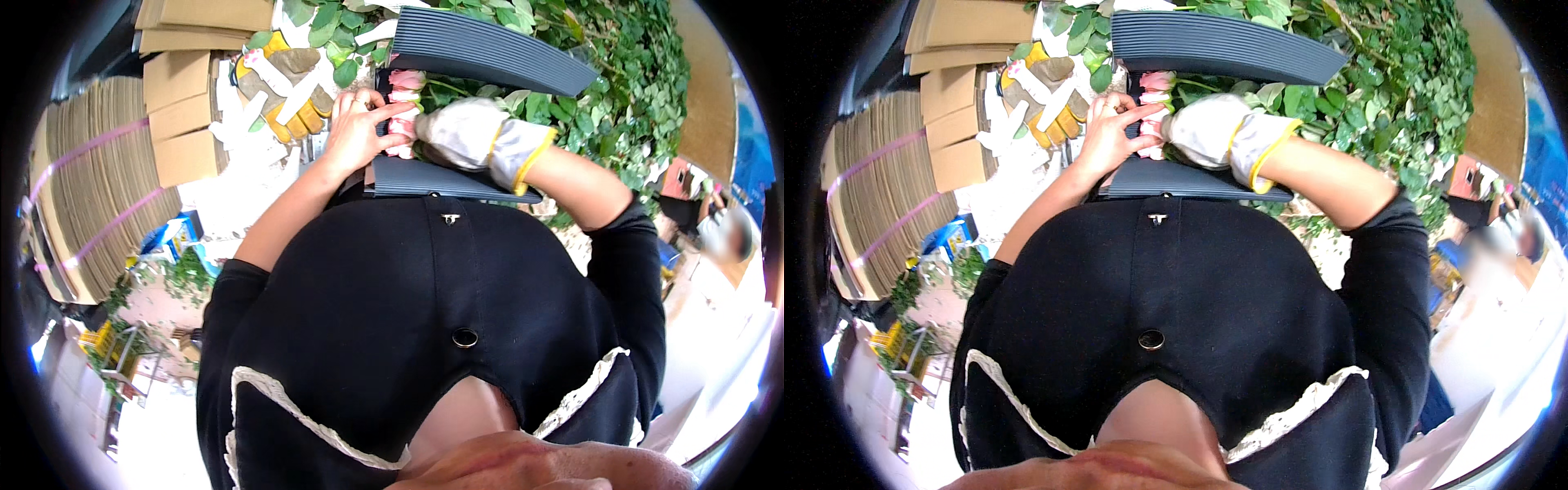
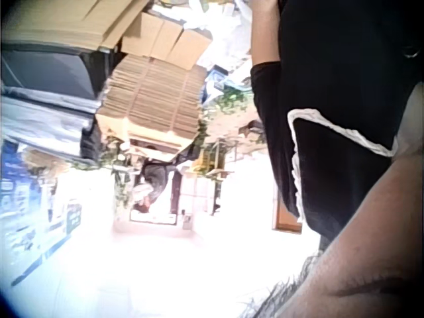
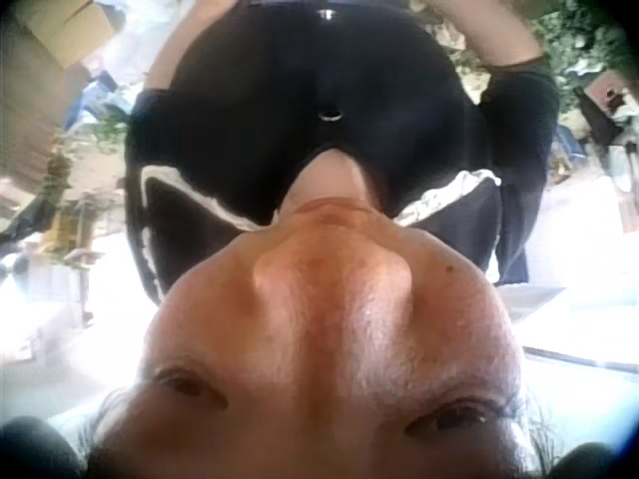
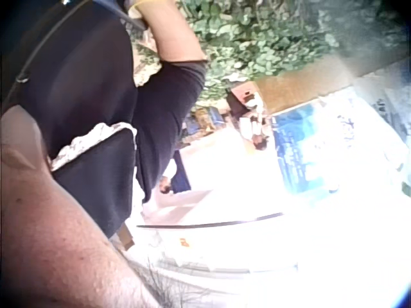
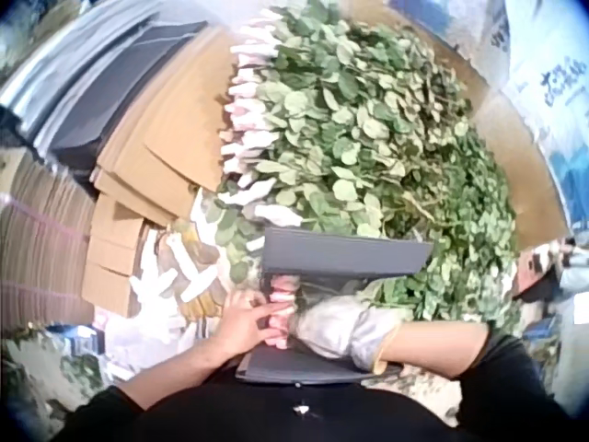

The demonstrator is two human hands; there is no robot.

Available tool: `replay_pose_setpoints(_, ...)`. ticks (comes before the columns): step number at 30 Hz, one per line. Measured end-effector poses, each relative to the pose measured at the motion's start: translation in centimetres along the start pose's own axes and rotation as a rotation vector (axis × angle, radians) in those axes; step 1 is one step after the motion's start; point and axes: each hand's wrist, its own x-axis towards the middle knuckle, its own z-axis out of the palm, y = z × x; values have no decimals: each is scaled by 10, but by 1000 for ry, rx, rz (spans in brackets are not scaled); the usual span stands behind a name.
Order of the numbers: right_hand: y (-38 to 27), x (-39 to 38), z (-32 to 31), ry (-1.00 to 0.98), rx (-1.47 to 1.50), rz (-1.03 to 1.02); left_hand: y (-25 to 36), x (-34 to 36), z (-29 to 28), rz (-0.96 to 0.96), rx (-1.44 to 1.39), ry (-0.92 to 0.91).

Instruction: The person arranges pink artificial roses and green leaves into a black rectangular container. They place the flowers and foliage into the container, adjust their positions, and then cover the arrangement with a clear plastic sheet.

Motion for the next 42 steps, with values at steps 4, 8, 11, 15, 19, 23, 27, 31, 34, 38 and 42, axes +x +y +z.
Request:
replay_pose_setpoints(4, 11, 7, 37, 220, 57, -149, 1, -1, -6, -6, -28, -20)
replay_pose_setpoints(8, 14, 7, 51, 326, 10, -186, 2, -2, -8, -4, -35, -32)
replay_pose_setpoints(11, 11, 9, 44, 292, 112, -161, 3, -2, -11, -11, -55, -53)
replay_pose_setpoints(15, 18, 6, 21, 291, 80, -81, 3, -2, -10, -19, -56, -22)
replay_pose_setpoints(19, 33, 14, 28, 552, -292, 145, 4, -1, -10, -34, -53, -44)
replay_pose_setpoints(23, 38, 19, 34, 443, -399, 187, 3, -2, -7, -56, -56, -47)
replay_pose_setpoints(27, 35, 20, 32, 388, -386, 207, 7, -1, -12, -78, -43, -77)
replay_pose_setpoints(31, 38, 20, 40, 528, -399, 180, 7, -1, -13, -73, -27, -86)
replay_pose_setpoints(34, 39, 6, 32, 492, -237, 159, 8, 2, -15, -47, -10, -89)
replay_pose_setpoints(38, 2, -57, -25, 499, -228, 76, 4, 1, -9, -37, 40, -69)
replay_pose_setpoints(42, -5, -92, -50, 687, -254, -102, 10, 4, -15, -34, 30, -97)
